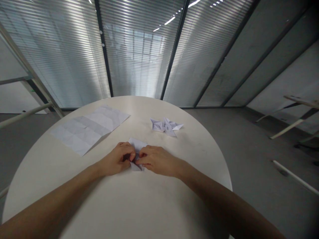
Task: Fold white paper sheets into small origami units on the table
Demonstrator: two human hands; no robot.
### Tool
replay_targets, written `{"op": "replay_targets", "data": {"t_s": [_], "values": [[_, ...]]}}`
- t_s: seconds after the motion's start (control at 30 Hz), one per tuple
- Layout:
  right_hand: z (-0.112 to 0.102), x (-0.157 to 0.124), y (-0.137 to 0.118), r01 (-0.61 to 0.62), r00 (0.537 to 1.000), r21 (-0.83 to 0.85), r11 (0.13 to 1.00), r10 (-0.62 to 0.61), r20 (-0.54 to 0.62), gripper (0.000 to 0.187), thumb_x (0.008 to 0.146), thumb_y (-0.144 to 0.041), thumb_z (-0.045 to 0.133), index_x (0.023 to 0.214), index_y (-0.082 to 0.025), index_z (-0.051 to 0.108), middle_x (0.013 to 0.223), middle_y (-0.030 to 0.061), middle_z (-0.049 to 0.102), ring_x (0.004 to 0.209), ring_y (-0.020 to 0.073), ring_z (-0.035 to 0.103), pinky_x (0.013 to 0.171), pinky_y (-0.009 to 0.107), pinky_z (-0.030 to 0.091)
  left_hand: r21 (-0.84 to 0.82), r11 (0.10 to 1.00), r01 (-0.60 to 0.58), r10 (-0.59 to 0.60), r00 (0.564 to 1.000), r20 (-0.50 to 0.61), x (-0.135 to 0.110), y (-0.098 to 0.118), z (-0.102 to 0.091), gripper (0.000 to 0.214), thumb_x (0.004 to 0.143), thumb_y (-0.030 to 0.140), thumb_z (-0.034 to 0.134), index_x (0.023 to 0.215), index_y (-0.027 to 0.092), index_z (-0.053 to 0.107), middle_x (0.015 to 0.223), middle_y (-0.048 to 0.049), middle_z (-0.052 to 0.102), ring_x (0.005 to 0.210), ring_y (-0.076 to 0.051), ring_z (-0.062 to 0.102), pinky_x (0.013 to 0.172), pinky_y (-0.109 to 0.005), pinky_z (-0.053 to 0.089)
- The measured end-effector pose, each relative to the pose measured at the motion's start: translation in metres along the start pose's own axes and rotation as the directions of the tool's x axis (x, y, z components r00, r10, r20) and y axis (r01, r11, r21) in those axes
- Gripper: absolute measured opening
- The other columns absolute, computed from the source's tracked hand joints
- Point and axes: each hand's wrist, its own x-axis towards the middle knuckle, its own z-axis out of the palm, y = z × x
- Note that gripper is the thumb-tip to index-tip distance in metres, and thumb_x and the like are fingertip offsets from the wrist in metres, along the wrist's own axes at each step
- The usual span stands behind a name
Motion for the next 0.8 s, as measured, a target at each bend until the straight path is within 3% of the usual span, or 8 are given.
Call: {"op": "replay_targets", "data": {"t_s": [0.17, 0.33, 0.43, 0.57, 0.67, 0.8], "values": [[-0.002, -0.002, 0.000, 0.037, 0.999, -0.076, 0.996, -0.036, 0.016, 0.025, 0.083, -0.011, 0.054, 0.101, -0.026, 0.065, 0.104, 0.0055, 0.060, 0.093, 0.0193, 0.054, 0.086, 0.035, 0.040, -0.040, 0.999, 0.031, -0.031, 0.999, -0.003, 0.001, 0.000, -0.001, 0.013, 0.060, 0.008, 0.043, 0.068, 0.017, 0.047, 0.070, 0.0013, 0.053, 0.072, -0.014, 0.049, 0.075, -0.029, 0.036], [-0.006, -0.005, 0.016, 0.037, 0.999, 0.231, 0.972, -0.035, -0.013, 0.011, 0.081, -0.016, 0.060, 0.085, -0.021, 0.068, 0.102, 0.0028, 0.062, 0.093, 0.0154, 0.058, 0.088, 0.030, 0.041, 0.119, 0.992, 0.046, -0.041, 0.998, -0.042, -0.001, -0.002, 0.005, 0.014, 0.075, 0.014, 0.050, 0.088, 0.018, 0.053, 0.078, 0.0000, 0.056, 0.078, -0.016, 0.051, 0.081, -0.033, 0.037], [-0.007, -0.006, 0.025, -0.054, 0.996, 0.350, 0.935, 0.076, -0.050, 0.008, 0.079, -0.014, 0.061, 0.083, -0.018, 0.067, 0.091, 0.0025, 0.065, 0.084, 0.0134, 0.060, 0.080, 0.025, 0.045, 0.282, 0.959, 0.011, 0.009, 0.998, -0.066, -0.002, -0.003, 0.010, 0.021, 0.081, 0.023, 0.054, 0.102, 0.019, 0.054, 0.096, -0.0052, 0.058, 0.091, -0.021, 0.051, 0.083, -0.037, 0.037], [-0.002, -0.008, 0.031, -0.181, 0.962, 0.231, 0.956, 0.221, -0.159, 0.023, 0.075, -0.007, 0.058, 0.096, -0.016, 0.064, 0.097, 0.0059, 0.066, 0.091, 0.0171, 0.060, 0.086, 0.031, 0.045, 0.439, 0.891, -0.119, 0.162, 0.985, -0.061, -0.004, -0.006, 0.013, 0.019, 0.088, 0.021, 0.050, 0.105, 0.025, 0.059, 0.109, -0.0059, 0.058, 0.101, -0.022, 0.049, 0.086, -0.037, 0.036], [0.003, -0.009, 0.031, -0.128, 0.971, 0.092, 0.987, 0.144, -0.188, 0.037, 0.077, -0.005, 0.053, 0.110, -0.018, 0.062, 0.117, 0.0078, 0.062, 0.114, 0.0199, 0.052, 0.100, 0.037, 0.037, 0.494, 0.828, -0.264, 0.267, 0.961, 0.066, -0.004, -0.005, 0.010, 0.026, 0.089, 0.014, 0.047, 0.107, 0.028, 0.061, 0.106, -0.0037, 0.062, 0.100, -0.020, 0.050, 0.086, -0.035, 0.036], [0.008, -0.012, 0.032, -0.133, 0.979, -0.018, 0.991, 0.129, -0.156, 0.041, 0.079, -0.007, 0.050, 0.118, -0.020, 0.060, 0.125, 0.0069, 0.059, 0.128, 0.0225, 0.040, 0.107, 0.043, 0.029, 0.509, 0.800, -0.319, 0.260, 0.948, 0.185, -0.005, 0.002, 0.004, 0.029, 0.088, 0.012, 0.047, 0.111, 0.024, 0.060, 0.108, -0.0059, 0.064, 0.099, -0.021, 0.053, 0.086, -0.036, 0.039]]}}
